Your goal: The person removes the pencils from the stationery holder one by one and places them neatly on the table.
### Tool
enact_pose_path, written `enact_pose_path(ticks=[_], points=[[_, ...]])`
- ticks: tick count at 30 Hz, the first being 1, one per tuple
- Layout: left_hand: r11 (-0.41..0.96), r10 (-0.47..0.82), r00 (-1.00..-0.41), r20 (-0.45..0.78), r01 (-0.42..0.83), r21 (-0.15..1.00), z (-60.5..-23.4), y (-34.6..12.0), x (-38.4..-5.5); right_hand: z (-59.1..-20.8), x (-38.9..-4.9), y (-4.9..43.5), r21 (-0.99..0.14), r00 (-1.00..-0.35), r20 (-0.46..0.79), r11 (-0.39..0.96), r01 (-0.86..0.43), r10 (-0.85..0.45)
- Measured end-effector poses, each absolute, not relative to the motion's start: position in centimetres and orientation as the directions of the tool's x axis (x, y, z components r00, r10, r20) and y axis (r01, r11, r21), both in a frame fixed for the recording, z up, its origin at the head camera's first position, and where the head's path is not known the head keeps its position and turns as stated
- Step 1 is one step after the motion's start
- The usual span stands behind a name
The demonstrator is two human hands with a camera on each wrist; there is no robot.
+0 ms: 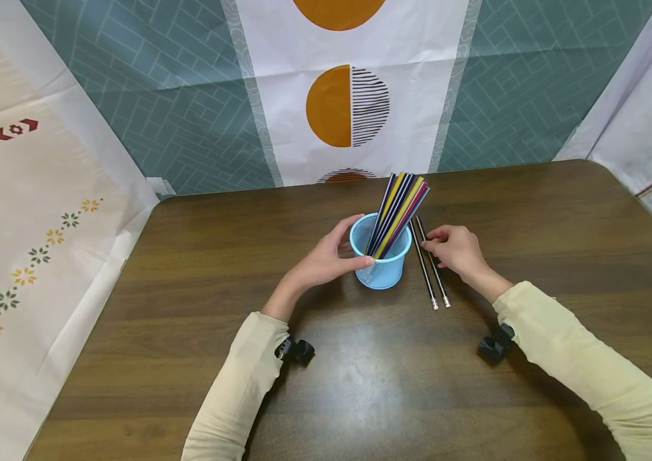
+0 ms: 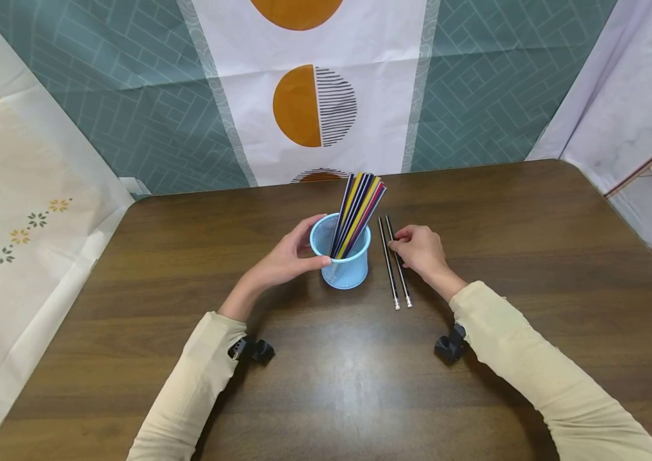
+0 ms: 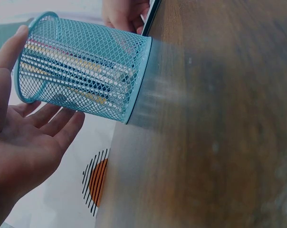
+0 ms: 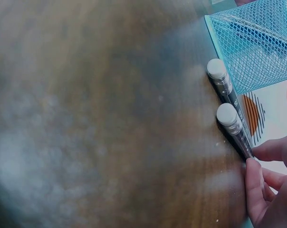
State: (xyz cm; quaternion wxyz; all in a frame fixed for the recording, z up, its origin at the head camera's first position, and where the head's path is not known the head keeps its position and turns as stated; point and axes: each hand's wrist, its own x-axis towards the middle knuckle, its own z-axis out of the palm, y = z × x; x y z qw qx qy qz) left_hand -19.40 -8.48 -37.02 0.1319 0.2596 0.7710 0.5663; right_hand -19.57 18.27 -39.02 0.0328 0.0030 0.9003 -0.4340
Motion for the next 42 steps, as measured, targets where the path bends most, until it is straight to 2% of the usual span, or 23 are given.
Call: enact_pose_path(ticks=[21, 35, 42], points=[[0.242, 0.547, -0.833, 0.079, 0.248, 0.938, -36.9, -8.7, -19.4, -39.0, -19.7, 18.3, -0.801, -0.998, -0.055, 0.598, 0.021, -0.038], [0.237, 0.549, -0.833, 0.072, 0.238, 0.942, -36.8, -8.6, -19.2, -38.6, -19.6, 19.1, -0.834, -0.989, -0.131, 0.547, 0.075, -0.064], [0.239, 0.551, -0.831, 0.076, 0.245, 0.940, -36.8, -8.5, -19.3, -38.2, -19.6, 19.7, -0.837, -0.991, -0.096, 0.547, 0.032, -0.089]])
